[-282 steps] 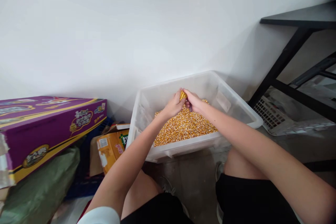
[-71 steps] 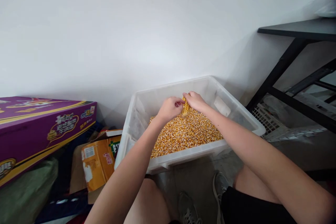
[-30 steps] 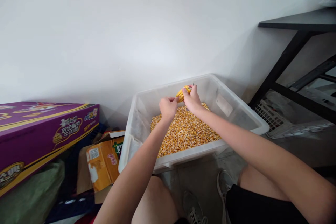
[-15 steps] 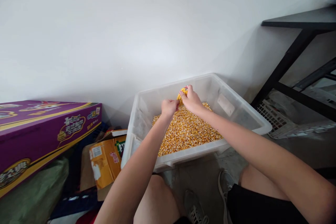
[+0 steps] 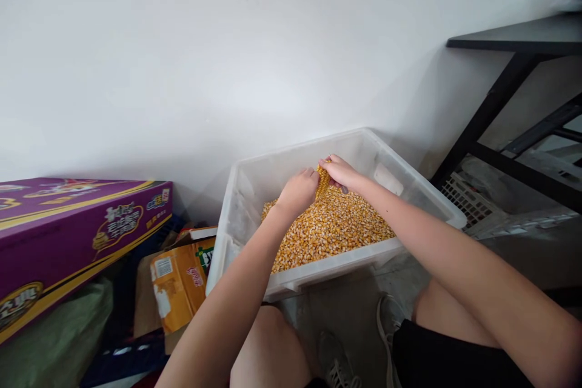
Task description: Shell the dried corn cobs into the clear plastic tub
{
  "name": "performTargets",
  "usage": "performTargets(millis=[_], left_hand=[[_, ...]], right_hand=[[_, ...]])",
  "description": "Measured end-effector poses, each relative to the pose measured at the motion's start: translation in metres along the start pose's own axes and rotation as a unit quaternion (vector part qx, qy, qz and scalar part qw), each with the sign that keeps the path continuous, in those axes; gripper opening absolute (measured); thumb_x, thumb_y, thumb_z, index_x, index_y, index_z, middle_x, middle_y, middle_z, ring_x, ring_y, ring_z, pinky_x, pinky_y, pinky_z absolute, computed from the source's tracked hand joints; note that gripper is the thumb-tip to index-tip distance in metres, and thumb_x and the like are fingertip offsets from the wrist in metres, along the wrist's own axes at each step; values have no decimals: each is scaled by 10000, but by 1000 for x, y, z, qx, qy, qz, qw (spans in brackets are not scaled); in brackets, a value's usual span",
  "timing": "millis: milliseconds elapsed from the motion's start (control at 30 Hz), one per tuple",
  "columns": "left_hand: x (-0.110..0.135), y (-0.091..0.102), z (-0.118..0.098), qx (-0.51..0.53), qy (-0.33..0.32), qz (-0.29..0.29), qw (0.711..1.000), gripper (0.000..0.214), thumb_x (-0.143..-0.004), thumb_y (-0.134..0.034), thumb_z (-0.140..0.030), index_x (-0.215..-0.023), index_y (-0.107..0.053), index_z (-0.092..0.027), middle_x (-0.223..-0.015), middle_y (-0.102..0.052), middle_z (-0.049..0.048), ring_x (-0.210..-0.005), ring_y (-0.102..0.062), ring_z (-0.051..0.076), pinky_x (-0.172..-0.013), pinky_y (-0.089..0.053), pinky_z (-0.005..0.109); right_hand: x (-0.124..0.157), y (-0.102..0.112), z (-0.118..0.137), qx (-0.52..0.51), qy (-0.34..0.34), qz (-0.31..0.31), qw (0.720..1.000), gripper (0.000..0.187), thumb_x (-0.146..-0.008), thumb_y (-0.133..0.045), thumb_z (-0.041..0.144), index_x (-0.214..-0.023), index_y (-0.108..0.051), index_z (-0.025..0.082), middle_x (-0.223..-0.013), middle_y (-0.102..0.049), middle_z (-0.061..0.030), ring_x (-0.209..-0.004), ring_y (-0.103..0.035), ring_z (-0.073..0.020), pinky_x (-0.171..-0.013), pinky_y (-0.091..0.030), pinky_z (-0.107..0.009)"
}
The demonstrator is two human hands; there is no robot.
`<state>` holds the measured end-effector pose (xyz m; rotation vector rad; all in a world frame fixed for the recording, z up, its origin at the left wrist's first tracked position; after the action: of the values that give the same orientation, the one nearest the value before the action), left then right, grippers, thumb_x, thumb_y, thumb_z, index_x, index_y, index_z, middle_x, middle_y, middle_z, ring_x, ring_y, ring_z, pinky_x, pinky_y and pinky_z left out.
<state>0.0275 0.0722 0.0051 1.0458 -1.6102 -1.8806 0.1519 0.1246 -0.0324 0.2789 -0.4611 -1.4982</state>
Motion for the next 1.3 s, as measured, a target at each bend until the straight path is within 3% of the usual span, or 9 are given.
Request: performTargets(millis=[100, 333, 467, 567, 700, 833, 933, 1033, 1300], left_hand=[[0, 6, -4, -7, -30, -8, 999, 233, -901, -391, -152, -891, -624, -140, -908, -604, 125, -899, -576, 231, -816, -454, 334], [2, 5, -4, 9, 5, 12, 1000, 193, -856, -444, -125, -863, -635, -154, -879, -616, 101, -868, -586, 214, -774, -460, 306], [0, 11, -9, -1, 25, -35, 999, 210, -873, -428, -156, -963, -613, -118, -956, -624, 144, -921, -582, 236, -808, -456, 330], [1, 15, 6, 78, 90, -74, 990, 192, -850, -456, -172, -933, -625, -138, -905, -655, 106, -842, -600, 207, -778, -462, 308], [7, 6, 38, 182, 195, -68, 961, 139, -772, -544, -184, -830, -669, -161, -840, -681, 64, -802, -616, 186, -780, -466, 286], [6, -11, 44, 362, 259, -44, 894, 402, -879, -449, -486, -998, -648, -158, -839, -685, 69, -774, -634, 180, -728, -490, 284], [2, -23, 29, 474, 244, 4, 846, 575, -868, -359, -652, -1032, -596, -155, -829, -666, 80, -698, -632, 170, -606, -495, 262], [1, -31, 20, 537, 235, 28, 810, 582, -847, -374, -684, -1049, -525, -160, -807, -633, 69, -552, -589, 131, -456, -444, 221], [2, -22, 17, 573, 235, -10, 785, 520, -856, -458, -613, -1104, -527, -161, -797, -606, 51, -507, -524, 95, -402, -392, 188]], right_hand=[[-4, 3, -4, -15, -9, 9, 1000, 357, -887, -430, 513, -1020, -528, 196, -659, -588, -22, -439, -496, -139, -405, -339, -245], [-3, -3, -5, -23, -10, 50, 998, 312, -872, -465, 475, -980, -544, 193, -585, -545, 1, -422, -471, -129, -385, -307, -229], [-7, 2, -12, -44, -26, 16, 999, 331, -882, -436, 485, -977, -541, 186, -609, -555, -10, -422, -477, -128, -380, -292, -228], [-11, 8, -17, -41, -37, -1, 998, 317, -886, -435, 478, -949, -535, 184, -615, -562, -20, -424, -477, -128, -382, -296, -231], [-11, 13, -14, -53, -34, -13, 998, 250, -898, -436, 444, -878, -491, 202, -607, -533, 2, -398, -450, -106, -350, -271, -216], [-3, 2, 1, -123, -6, 24, 992, 199, -913, -430, 392, -839, -441, 208, -607, -487, 30, -376, -424, -80, -318, -247, -194], [8, -10, 13, -149, 17, 61, 987, 192, -922, -416, 380, -829, -430, 213, -575, -443, 47, -355, -395, -73, -308, -243, -183], [16, -16, 21, -158, 24, 64, 985, 188, -922, -416, 387, -830, -420, 222, -571, -429, 56, -344, -379, -69, -299, -238, -176], [13, -13, 20, -183, 51, 52, 980, 159, -910, -440, 371, -850, -436, 225, -600, -448, 53, -359, -383, -64, -292, -232, -161]])
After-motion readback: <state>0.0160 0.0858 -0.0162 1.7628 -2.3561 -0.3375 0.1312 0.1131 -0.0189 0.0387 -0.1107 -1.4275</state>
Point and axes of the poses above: each hand's wrist, its own x-axis away from the middle knuckle, its own y-axis out of the back of the hand, z = x × y, the point moved 5 cm from there along -x, towards the middle knuckle
